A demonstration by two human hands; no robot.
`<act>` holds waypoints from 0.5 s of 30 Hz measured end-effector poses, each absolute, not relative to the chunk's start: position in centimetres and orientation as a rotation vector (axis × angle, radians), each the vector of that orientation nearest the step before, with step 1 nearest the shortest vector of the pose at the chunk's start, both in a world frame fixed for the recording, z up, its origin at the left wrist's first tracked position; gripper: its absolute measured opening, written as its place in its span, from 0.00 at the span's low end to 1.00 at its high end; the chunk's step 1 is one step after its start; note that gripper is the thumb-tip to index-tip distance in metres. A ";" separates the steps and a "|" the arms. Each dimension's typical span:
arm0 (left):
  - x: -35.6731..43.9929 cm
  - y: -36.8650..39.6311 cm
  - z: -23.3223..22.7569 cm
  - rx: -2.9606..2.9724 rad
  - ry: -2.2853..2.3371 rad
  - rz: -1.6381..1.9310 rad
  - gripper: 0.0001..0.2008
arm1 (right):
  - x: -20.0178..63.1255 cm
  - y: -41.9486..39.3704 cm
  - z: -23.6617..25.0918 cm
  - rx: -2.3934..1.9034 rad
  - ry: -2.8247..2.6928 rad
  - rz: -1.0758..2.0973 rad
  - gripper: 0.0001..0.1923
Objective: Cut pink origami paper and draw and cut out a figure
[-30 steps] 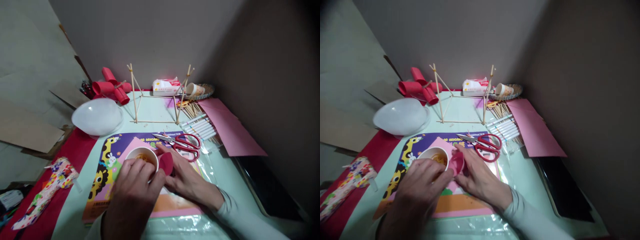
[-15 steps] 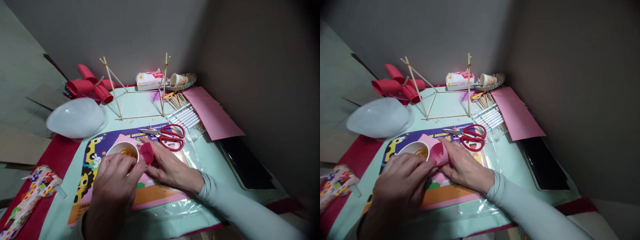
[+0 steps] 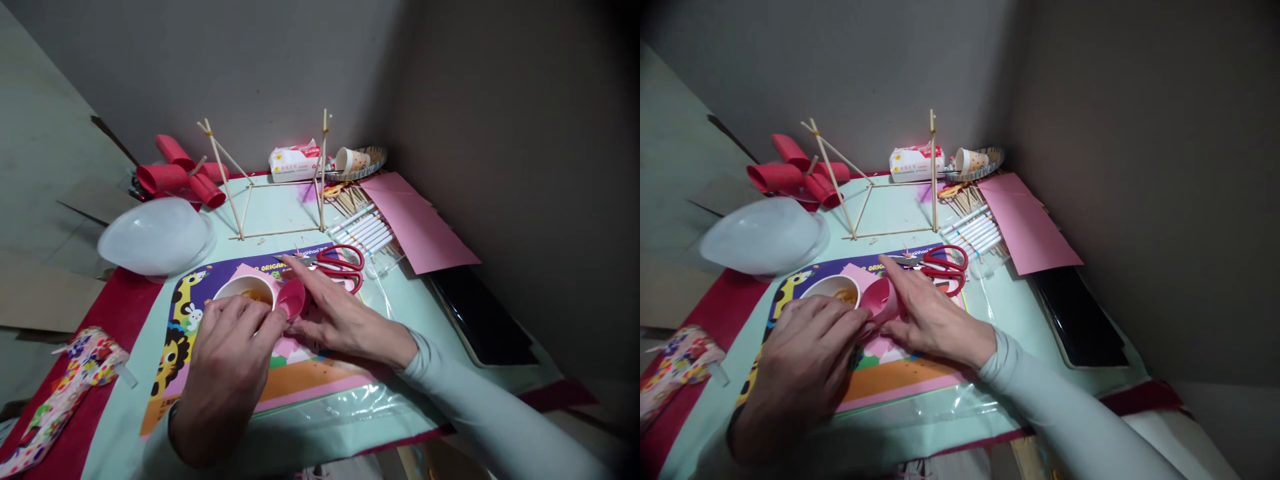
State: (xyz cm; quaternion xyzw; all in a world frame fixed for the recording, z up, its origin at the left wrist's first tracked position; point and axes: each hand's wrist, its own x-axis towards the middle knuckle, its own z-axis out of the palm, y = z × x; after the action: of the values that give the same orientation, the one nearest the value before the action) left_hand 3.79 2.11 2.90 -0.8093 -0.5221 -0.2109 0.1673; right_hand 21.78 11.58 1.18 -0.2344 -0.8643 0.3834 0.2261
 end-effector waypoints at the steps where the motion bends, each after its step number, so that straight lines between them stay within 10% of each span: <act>1: 3.8 2.1 2.9 -2.302 -1.487 -0.599 0.07 | 22.0 11.7 1.5 -0.610 -2.375 1.030 0.45; 15: 2.4 1.3 2.7 -2.249 -1.500 -0.789 0.37 | 20.9 10.9 0.5 -0.584 -2.223 1.005 0.49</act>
State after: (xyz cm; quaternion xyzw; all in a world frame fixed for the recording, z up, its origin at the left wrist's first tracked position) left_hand 2.37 1.31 2.74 -0.7881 -0.5256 -0.2765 0.1620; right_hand 20.91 10.94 0.52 -0.2214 -0.8421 0.3808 0.3112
